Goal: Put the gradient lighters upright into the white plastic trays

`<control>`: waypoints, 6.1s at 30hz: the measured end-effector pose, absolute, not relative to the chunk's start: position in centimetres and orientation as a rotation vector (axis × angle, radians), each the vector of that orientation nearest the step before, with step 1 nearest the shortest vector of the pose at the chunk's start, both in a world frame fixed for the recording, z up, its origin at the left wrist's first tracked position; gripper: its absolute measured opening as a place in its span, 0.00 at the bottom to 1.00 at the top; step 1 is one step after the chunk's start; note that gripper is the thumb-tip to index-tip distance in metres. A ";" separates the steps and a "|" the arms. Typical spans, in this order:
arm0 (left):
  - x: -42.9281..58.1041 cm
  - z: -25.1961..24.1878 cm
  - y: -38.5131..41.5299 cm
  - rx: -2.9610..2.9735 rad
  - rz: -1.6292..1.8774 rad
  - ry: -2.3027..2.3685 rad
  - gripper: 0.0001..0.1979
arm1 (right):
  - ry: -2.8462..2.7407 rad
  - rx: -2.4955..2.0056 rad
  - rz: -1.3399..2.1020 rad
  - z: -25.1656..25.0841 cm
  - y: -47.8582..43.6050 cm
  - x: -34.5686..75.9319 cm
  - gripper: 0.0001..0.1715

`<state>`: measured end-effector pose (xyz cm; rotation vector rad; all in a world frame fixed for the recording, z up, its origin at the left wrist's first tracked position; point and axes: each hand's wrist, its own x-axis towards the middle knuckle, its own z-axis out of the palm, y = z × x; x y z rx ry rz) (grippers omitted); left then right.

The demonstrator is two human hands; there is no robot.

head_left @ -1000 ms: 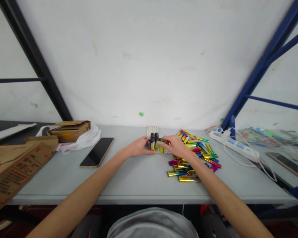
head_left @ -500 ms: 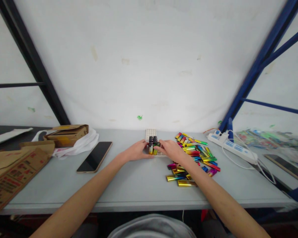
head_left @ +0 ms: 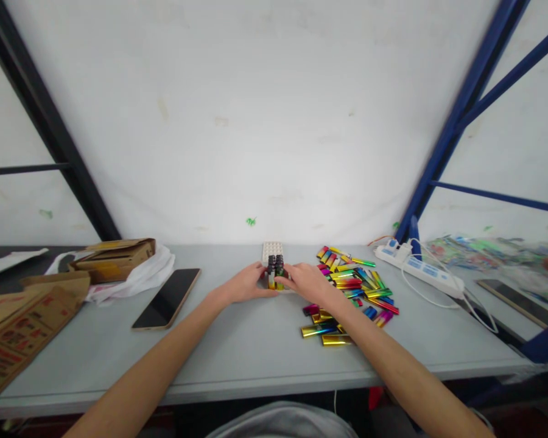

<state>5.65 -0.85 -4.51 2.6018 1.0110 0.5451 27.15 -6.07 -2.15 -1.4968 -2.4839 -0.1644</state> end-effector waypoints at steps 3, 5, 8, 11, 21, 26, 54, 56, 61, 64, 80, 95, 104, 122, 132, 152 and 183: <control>5.7 -4.5 -0.8 2.591 0.531 1.005 0.29 | -2.394 -1.379 -0.073 -2.0 -5.6 27.8 0.30; 5.6 -4.5 -0.7 2.585 0.530 1.001 0.29 | -2.252 -1.359 -0.048 -1.6 -5.0 29.3 0.32; 5.6 -4.7 -0.6 2.592 0.520 1.006 0.29 | -1.902 -1.462 -0.099 -1.1 -3.7 32.9 0.37; 5.5 -4.8 -0.5 2.607 0.504 1.033 0.29 | -1.643 -1.550 -0.147 -1.0 -2.3 36.9 0.39; 5.6 -4.4 -0.7 2.619 0.466 1.045 0.30 | -1.451 -1.679 -0.328 -2.3 -0.3 43.8 0.41; 5.5 -4.7 -0.5 2.615 0.479 1.066 0.31 | -1.504 -1.714 -0.314 -2.8 0.0 44.2 0.41; 5.6 -4.4 -0.7 2.597 0.468 1.057 0.31 | -1.843 -2.123 -0.142 -7.1 2.8 46.4 0.19; 5.6 -4.3 -0.7 2.595 0.459 1.059 0.31 | -1.856 -2.128 -0.118 -7.2 3.0 46.4 0.18; 5.6 -4.4 -0.6 2.577 0.475 1.045 0.32 | -1.903 -2.120 -0.054 -7.1 3.2 46.4 0.15; 5.5 -4.6 -0.5 2.572 0.482 1.039 0.32 | -1.894 -2.101 -0.064 -7.0 3.1 46.3 0.14; 5.6 -4.6 -0.6 2.596 0.494 1.055 0.31 | -1.295 -1.112 0.717 -2.4 -0.9 37.4 0.27; 5.6 -4.6 -0.6 2.620 0.516 1.002 0.31 | -1.524 -0.992 0.961 -2.6 -4.0 30.1 0.24; 5.9 -4.7 -0.8 2.629 0.546 1.095 0.31 | -1.656 -1.266 0.451 -3.8 -3.7 29.7 0.26; 6.8 -5.4 -0.6 2.487 0.709 1.188 0.36 | -1.691 -1.283 0.362 -3.7 -4.3 28.8 0.22; 5.8 -4.1 -0.5 2.439 0.641 1.047 0.35 | -1.764 -1.263 0.318 -3.7 -4.3 29.0 0.24; 5.8 -4.0 -1.0 2.516 0.585 0.996 0.38 | -2.180 -1.264 0.086 -4.4 -3.6 29.5 0.16; 5.7 -4.4 -0.7 2.500 0.557 0.995 0.37 | -1.835 -1.683 -0.069 -3.0 -1.2 37.9 0.34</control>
